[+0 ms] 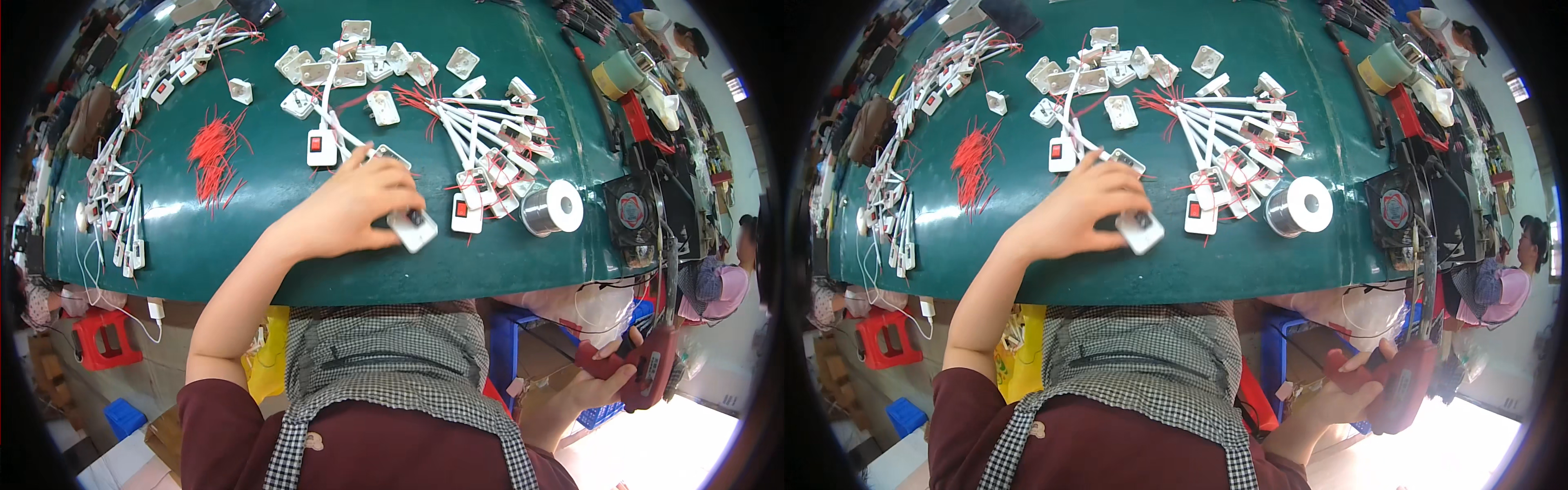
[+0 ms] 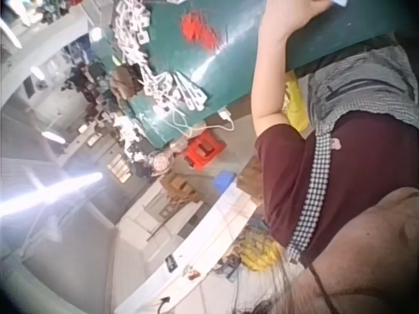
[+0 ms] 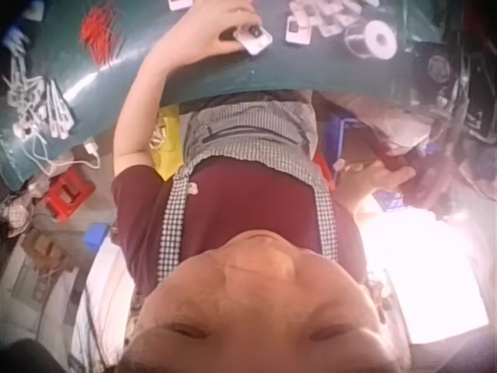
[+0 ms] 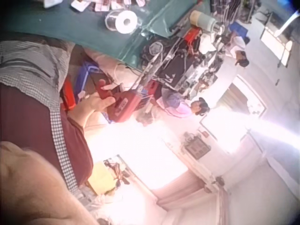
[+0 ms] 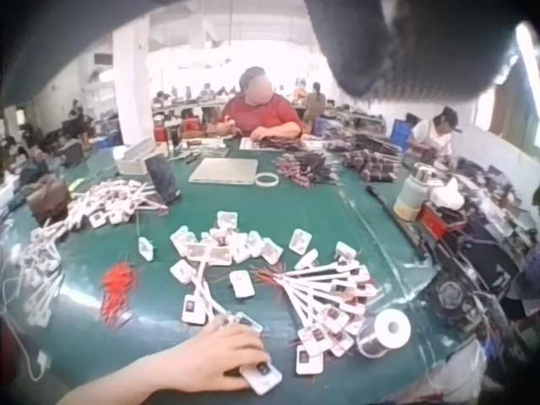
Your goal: The person solders wires onto small electrical switch components at a workbench. This is done using a soldering iron and solder wire.
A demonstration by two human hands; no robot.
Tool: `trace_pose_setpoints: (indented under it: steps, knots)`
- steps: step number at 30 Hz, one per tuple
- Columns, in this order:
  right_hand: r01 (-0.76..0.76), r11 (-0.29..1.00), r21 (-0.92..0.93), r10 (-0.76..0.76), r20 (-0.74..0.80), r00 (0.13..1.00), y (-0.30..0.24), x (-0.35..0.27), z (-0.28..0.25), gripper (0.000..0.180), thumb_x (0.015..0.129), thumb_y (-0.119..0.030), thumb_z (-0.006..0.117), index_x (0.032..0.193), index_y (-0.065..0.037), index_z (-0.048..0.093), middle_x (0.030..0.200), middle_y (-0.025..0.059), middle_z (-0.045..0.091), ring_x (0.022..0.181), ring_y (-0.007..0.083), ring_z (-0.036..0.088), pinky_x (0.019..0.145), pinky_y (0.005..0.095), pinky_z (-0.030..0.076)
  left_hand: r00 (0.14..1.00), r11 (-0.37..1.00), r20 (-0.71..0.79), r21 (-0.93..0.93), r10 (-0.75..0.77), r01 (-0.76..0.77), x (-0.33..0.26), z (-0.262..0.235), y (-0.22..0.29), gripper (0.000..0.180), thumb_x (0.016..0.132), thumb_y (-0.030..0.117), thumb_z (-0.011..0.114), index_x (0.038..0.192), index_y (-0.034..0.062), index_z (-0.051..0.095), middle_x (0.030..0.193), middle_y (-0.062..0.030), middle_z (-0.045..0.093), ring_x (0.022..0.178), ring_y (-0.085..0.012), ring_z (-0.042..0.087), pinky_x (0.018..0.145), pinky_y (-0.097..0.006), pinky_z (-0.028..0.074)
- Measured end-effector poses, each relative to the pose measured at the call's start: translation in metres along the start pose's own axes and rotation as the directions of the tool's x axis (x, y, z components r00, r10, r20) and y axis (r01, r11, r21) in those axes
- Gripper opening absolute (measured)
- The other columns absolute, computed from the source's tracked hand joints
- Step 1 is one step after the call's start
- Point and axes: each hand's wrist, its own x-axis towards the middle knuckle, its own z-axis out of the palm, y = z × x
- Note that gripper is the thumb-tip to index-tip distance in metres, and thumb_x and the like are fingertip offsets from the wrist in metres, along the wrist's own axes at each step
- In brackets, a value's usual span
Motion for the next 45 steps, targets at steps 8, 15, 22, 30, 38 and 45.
trace_pose_setpoints:
  steps: [8,15,22,30,38,45]
  knots:
    - [-0.284,0.924,0.256,0.165,0.403,0.9,-0.034,-0.047,0.032,0.057,0.095,-0.043,0.048,0.126,0.005,0.038,0.11,0.0169,0.054,0.067,0.0147,0.051,0.062,0.0278,0.045,0.989,0.979,-0.129,-0.182,0.07,-0.094,-0.037,0.015,0.032,0.036,0.071,0.012,0.072,0.106,0.0124,0.063,0.112,-0.006,0.054,0.116,-0.0258,0.05,0.101,-0.05,0.035]
    - [-0.635,0.655,0.409,0.222,0.699,0.679,-0.033,-0.095,0.076,0.063,0.084,-0.02,0.069,0.133,-0.004,0.034,0.093,0.0058,0.051,0.077,0.0153,0.051,0.087,0.0417,0.046,0.995,0.992,-0.091,0.127,0.033,-0.021,-0.049,0.025,0.038,0.026,0.071,0.009,0.07,0.096,0.01,0.064,0.088,-0.0023,0.054,0.085,-0.0211,0.055,0.077,-0.036,0.041]
    - [0.405,0.857,0.319,-0.508,0.658,0.556,0.008,-0.131,0.12,0.1,0.064,-0.007,0.086,0.143,-0.007,0.024,0.108,0.0117,0.062,0.095,0.0287,0.06,0.098,0.056,0.042,0.969,0.994,-0.246,0.112,0.028,-0.001,-0.04,0.044,0.044,0.019,0.072,0.009,0.068,0.09,0.0088,0.063,0.081,-0.0041,0.055,0.075,-0.0236,0.056,0.068,-0.035,0.044]
    - [0.574,0.79,0.217,-0.565,0.622,0.542,0.007,-0.141,0.133,0.099,0.067,-0.012,0.086,0.144,-0.005,0.024,0.113,0.0201,0.06,0.095,0.0339,0.063,0.083,0.0468,0.051,0.962,1.0,-0.273,0.018,0.005,0.0,-0.041,0.049,0.036,0.014,0.071,0.009,0.068,0.084,0.0061,0.063,0.082,-0.0062,0.057,0.074,-0.0258,0.058,0.068,-0.038,0.047]
    - [0.518,0.843,0.145,-0.479,0.639,0.602,0.001,-0.146,0.131,0.088,0.068,-0.007,0.079,0.14,0.001,0.03,0.111,0.0227,0.059,0.093,0.0389,0.062,0.081,0.046,0.051,0.896,0.964,-0.403,-0.1,0.186,-0.245,-0.046,0.06,0.042,0.014,0.069,0.009,0.069,0.081,0.0048,0.064,0.083,-0.0062,0.058,0.08,-0.0269,0.058,0.07,-0.039,0.049]
    - [0.405,0.89,0.21,-0.43,0.681,0.593,0.021,-0.147,0.118,0.093,0.07,-0.003,0.078,0.143,-0.001,0.022,0.114,0.0241,0.058,0.096,0.0361,0.062,0.081,0.0441,0.052,0.911,0.909,-0.398,-0.41,-0.106,-0.073,-0.063,0.077,0.05,0.015,0.072,0.006,0.071,0.086,0.0063,0.067,0.097,-0.0049,0.065,0.094,-0.0255,0.061,0.081,-0.036,0.049]
